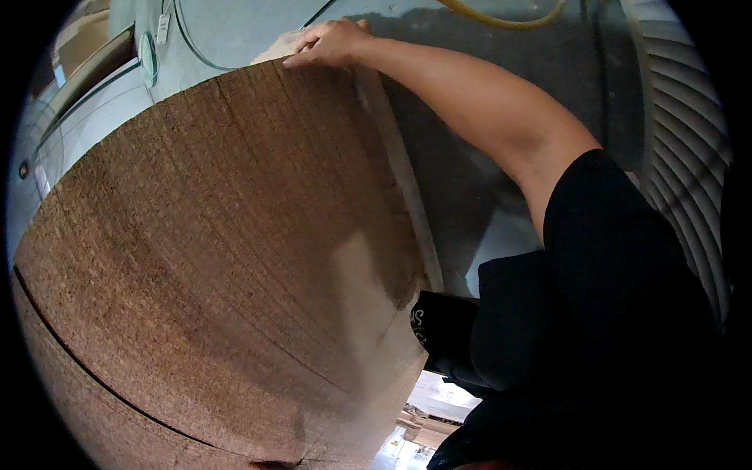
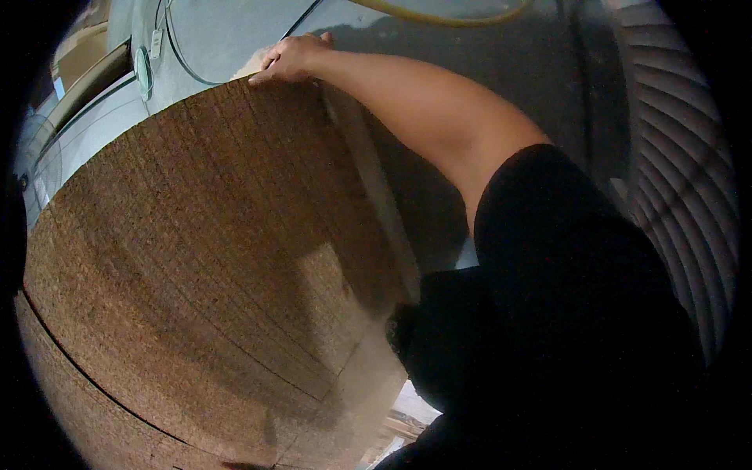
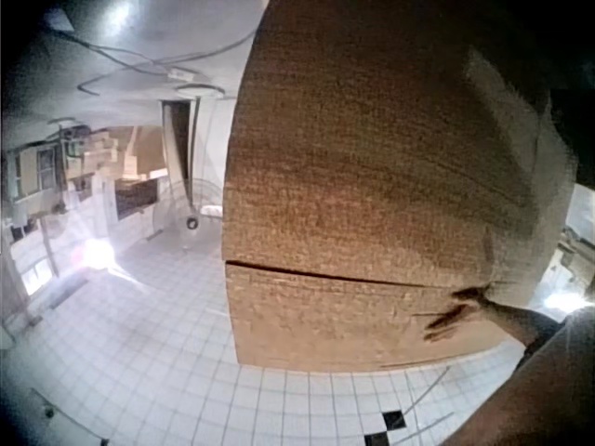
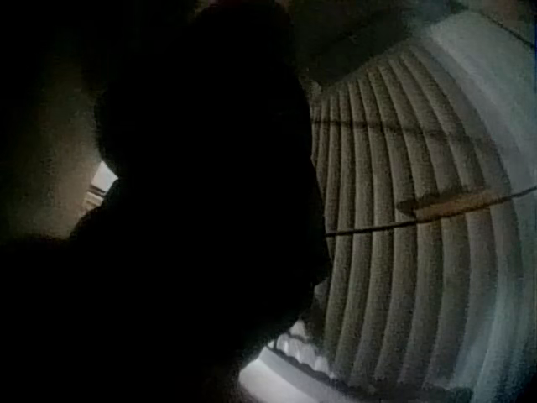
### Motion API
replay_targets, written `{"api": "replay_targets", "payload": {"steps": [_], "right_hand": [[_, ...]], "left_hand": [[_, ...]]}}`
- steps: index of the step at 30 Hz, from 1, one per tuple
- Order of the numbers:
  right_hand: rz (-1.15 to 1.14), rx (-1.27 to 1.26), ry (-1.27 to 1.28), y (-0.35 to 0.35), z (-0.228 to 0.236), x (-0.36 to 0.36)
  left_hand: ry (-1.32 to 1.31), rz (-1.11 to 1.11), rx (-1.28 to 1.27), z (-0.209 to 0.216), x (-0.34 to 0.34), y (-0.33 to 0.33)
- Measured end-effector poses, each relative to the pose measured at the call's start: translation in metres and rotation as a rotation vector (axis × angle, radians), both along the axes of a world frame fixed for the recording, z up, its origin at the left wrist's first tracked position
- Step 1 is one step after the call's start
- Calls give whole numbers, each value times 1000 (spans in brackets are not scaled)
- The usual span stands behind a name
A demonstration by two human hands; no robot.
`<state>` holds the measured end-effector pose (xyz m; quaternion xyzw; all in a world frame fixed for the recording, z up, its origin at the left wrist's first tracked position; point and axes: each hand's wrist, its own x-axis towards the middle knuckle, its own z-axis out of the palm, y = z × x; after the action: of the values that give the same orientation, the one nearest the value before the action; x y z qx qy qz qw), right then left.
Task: The person stacks black and wood-textured panels in a factory setting, uses a computer monitor and keyboard, and moves large panels through a processing machine.
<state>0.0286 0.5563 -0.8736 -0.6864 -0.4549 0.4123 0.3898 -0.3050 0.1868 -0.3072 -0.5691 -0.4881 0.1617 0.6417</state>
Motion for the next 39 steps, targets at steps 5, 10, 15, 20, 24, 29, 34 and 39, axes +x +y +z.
{"api": "replay_targets", "payload": {"steps": [5,10,15,20,24,29,34,39], "right_hand": [[27,-64,36,0,6,2],[36,-19,161,4,29,2],[53,-63,179,4,36,6],[12,-1,221,12,34,5],[14,-16,183,10,50,-2],[-11,46,226,9,54,2],[-10,66,225,12,67,-2],[55,80,209,14,66,2]], "left_hand": [[10,2,9,1,1,4],[-8,12,39,6,-9,-3],[-5,19,43,9,-9,1],[-14,30,58,15,-18,-2],[-47,46,60,11,-11,-2],[-10,7,44,16,-18,-1],[11,69,64,17,-17,-4],[-13,-28,16,11,-12,2]]}}
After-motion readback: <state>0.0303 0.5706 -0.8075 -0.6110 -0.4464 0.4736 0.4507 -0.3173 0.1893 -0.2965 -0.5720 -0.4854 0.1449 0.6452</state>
